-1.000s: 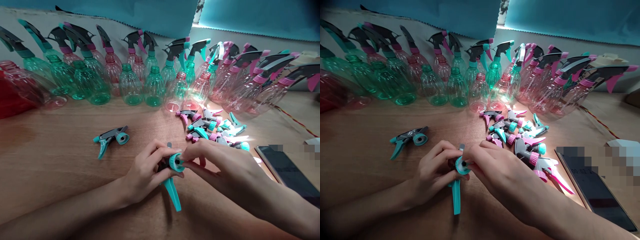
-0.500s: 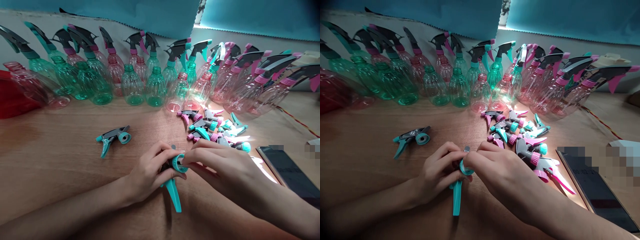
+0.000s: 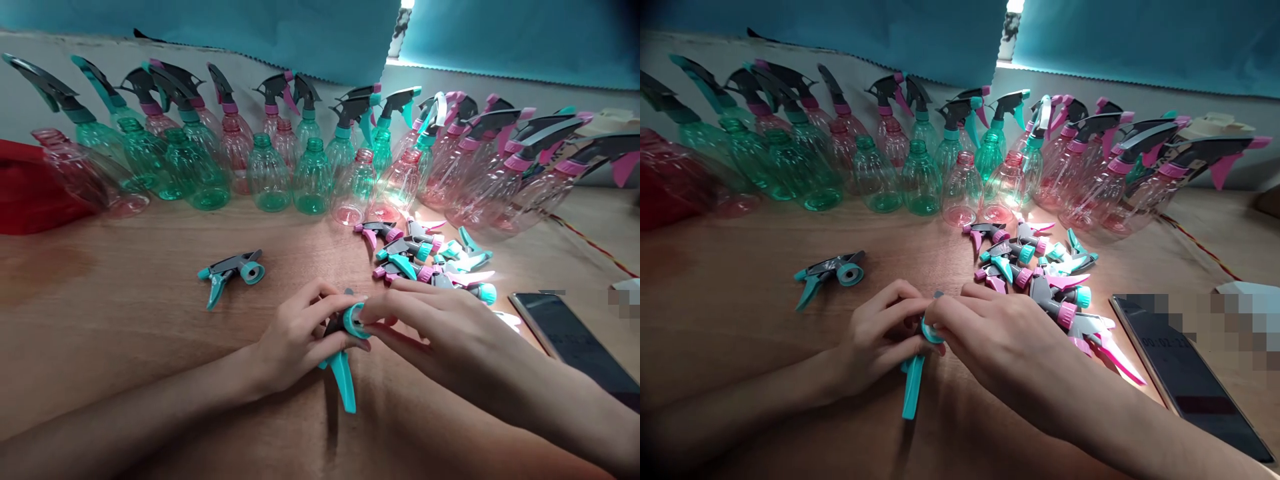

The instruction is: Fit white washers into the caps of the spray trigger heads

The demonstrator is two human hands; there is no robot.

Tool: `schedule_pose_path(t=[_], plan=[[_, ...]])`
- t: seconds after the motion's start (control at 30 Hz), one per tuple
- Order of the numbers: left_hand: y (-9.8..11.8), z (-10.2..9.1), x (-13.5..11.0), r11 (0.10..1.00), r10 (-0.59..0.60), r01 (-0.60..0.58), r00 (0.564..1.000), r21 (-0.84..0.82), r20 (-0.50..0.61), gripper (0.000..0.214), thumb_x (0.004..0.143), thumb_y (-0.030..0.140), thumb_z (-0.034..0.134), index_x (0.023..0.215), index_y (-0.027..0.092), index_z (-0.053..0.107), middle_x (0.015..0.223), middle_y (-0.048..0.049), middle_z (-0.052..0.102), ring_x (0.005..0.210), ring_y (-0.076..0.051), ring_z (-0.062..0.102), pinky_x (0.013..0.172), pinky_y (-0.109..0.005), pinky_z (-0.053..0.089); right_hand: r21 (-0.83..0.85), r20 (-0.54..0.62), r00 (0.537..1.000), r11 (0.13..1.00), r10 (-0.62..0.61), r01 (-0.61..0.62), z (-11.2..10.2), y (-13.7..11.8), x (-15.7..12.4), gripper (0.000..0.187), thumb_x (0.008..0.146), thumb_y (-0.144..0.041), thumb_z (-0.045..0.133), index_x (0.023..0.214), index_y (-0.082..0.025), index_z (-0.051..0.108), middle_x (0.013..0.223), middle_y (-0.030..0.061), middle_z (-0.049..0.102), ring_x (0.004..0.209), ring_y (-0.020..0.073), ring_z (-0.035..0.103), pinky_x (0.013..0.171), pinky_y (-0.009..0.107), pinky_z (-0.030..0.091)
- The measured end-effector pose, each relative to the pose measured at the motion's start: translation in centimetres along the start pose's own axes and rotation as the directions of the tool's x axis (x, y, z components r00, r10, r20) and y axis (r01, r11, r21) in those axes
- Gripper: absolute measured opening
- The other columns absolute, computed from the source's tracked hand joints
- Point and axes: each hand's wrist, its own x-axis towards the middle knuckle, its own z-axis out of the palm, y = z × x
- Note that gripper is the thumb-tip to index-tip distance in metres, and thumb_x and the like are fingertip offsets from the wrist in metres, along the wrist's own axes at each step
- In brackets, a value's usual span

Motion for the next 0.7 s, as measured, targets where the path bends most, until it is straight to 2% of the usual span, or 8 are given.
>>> schedule_pose_path(t=[0.1,0.2,0.3,0.4,0.5,0.57,0.63,0.7], plan=[[0.2,-0.3,0.2,1.000,0.006,-0.007,1.000,0.028,0.017,0.036,0.079,0.028,0.068,0.114,0.020,0.059,0.088,-0.0014,0.052,0.058,-0.007,0.047,0.049,-0.018,0.046,0.001,-0.040,0.999,1.000,-0.006,0.006,-0.4,-0.2,0.1,0.013,0.089,-0.019,0.048,0.097,-0.020,0.059,0.078,0.0021,0.066,0.065,0.0137,0.058,0.055,0.024,0.041],[0.5,-1.2,0.6,0.994,-0.025,0.020,0.999,0.107,0.039,0.033,0.084,0.029,0.062,0.116,0.021,0.060,0.090,-0.0022,0.052,0.060,-0.008,0.049,0.055,-0.021,0.048,0.021,-0.109,0.994,1.000,0.006,-0.004,-0.9,-0.4,0.2,0.011,0.088,-0.020,0.053,0.098,-0.022,0.058,0.078,0.0002,0.065,0.067,0.0133,0.059,0.053,0.023,0.040],[0.4,-3.1,1.2,0.973,-0.029,0.021,0.999,0.230,0.032,0.031,0.088,0.031,0.056,0.118,0.023,0.060,0.095,-0.0037,0.052,0.070,-0.011,0.053,0.062,-0.024,0.049,0.031,-0.167,0.986,0.999,0.024,-0.019,-1.0,-0.4,0.2,0.012,0.087,-0.021,0.056,0.098,-0.023,0.056,0.080,-0.0006,0.065,0.071,0.0133,0.061,0.054,0.023,0.042],[-0.1,-5.9,2.2,0.925,-0.019,0.011,1.000,0.379,0.016,0.033,0.089,0.029,0.055,0.123,0.026,0.056,0.100,-0.0043,0.051,0.079,-0.014,0.054,0.071,-0.027,0.050,-0.001,-0.187,0.982,0.999,0.033,-0.034,-0.7,-0.1,0.2,0.014,0.086,-0.022,0.056,0.100,-0.022,0.054,0.082,-0.0005,0.065,0.072,0.0130,0.062,0.056,0.022,0.044],[-0.4,-9.3,3.3,0.843,0.058,-0.062,0.998,0.534,0.025,0.036,0.093,0.034,0.046,0.125,0.019,0.053,0.104,-0.0073,0.051,0.095,-0.020,0.050,0.084,-0.035,0.046,-0.022,-0.170,0.984,0.998,0.054,-0.059,-0.2,0.3,0.2,0.014,0.087,-0.022,0.055,0.101,-0.022,0.054,0.083,0.0005,0.065,0.072,0.0138,0.063,0.057,0.023,0.046],[-0.6,-11.5,3.9,0.747,0.018,-0.080,0.995,0.661,0.100,0.042,0.097,0.040,0.034,0.127,0.015,0.049,0.110,-0.0079,0.048,0.102,-0.022,0.044,0.090,-0.040,0.041,-0.040,-0.151,0.987,0.997,0.062,-0.069,0.0,0.5,0.1,0.015,0.087,-0.024,0.054,0.102,-0.022,0.054,0.083,0.0018,0.065,0.071,0.0153,0.064,0.057,0.025,0.047],[-0.9,-13.6,4.1,0.648,-0.055,-0.117,0.978,0.752,0.200,0.045,0.099,0.040,0.024,0.126,0.014,0.048,0.113,-0.0081,0.047,0.106,-0.024,0.040,0.090,-0.041,0.038,-0.067,-0.127,0.990,0.995,0.067,-0.076,0.3,0.7,0.2,0.016,0.087,-0.027,0.053,0.102,-0.022,0.055,0.083,0.0032,0.066,0.071,0.0169,0.065,0.056,0.026,0.047],[-1.3,-15.1,3.9,0.562,-0.068,-0.219,0.949,0.798,0.308,0.046,0.098,0.041,0.022,0.121,0.016,0.053,0.111,-0.0100,0.050,0.104,-0.027,0.042,0.088,-0.040,0.039,-0.088,-0.099,0.993,0.993,0.070,-0.079,0.4,1.0,0.2,0.017,0.087,-0.028,0.053,0.102,-0.022,0.055,0.084,0.0040,0.067,0.070,0.0177,0.065,0.055,0.027,0.047]])
